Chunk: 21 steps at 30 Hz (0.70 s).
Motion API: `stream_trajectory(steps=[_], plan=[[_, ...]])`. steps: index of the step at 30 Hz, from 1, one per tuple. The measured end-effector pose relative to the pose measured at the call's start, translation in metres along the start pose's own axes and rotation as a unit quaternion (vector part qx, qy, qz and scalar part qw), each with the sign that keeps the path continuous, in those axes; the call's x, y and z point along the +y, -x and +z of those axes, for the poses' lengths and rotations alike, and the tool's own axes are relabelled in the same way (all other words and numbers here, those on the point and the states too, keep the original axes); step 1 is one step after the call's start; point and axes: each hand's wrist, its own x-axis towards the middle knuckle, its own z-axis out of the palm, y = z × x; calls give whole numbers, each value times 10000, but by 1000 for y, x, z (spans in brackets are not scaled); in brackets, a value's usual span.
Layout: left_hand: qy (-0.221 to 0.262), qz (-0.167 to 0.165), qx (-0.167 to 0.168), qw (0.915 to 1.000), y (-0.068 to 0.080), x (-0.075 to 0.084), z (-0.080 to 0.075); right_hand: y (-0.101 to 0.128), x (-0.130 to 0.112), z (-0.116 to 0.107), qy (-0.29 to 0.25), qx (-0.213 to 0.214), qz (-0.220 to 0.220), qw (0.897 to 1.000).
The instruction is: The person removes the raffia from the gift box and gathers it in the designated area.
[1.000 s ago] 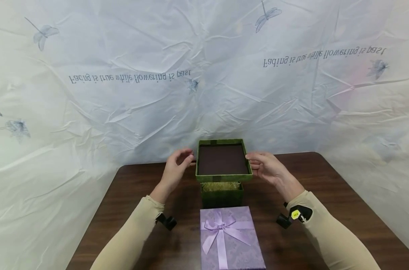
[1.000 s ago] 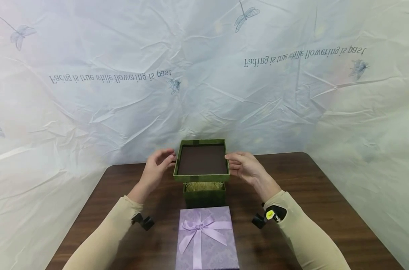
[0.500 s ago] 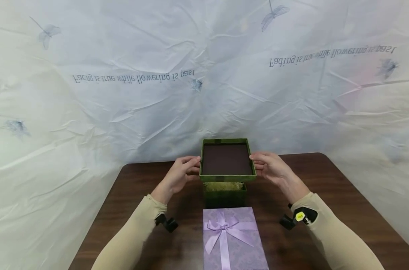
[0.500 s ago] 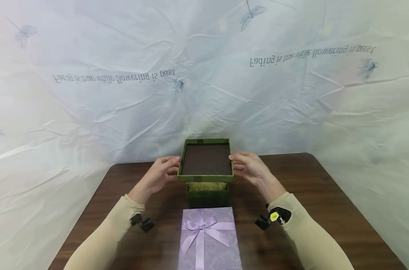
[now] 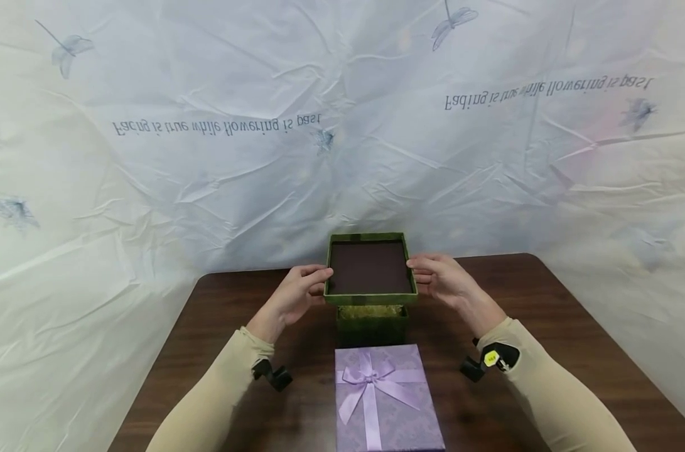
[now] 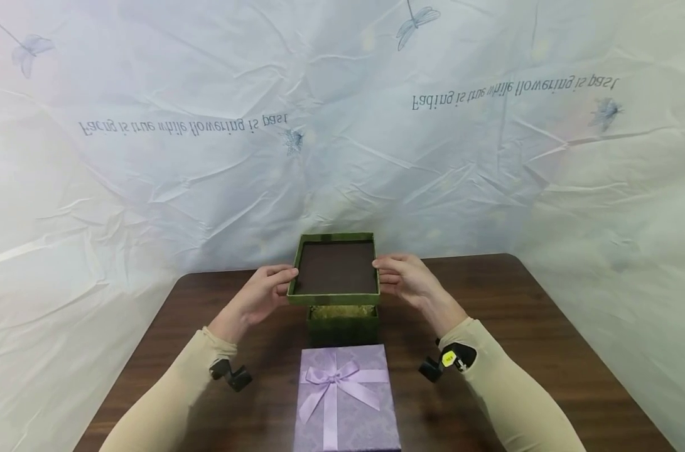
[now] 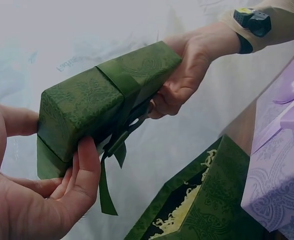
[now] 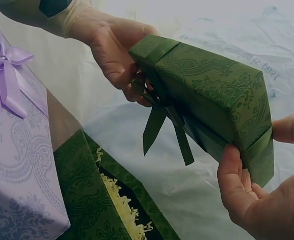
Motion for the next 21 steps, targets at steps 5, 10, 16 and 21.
stream_trajectory(steps=[5,10,16,21], plan=[[8,69,58,10000,1,-1,-3,-4,1,4,-58,-138,-36,9999],[-3,141,110,9998,5,-1,-9,-9,2,9,328,-22,71,9994],[-237,165,272,9992,11,-1,-18,-15,3,15,604,-22,217,9979],[-312,163,334,9988,13,-4,-24,-18,3,20,427,-202,356,9982]])
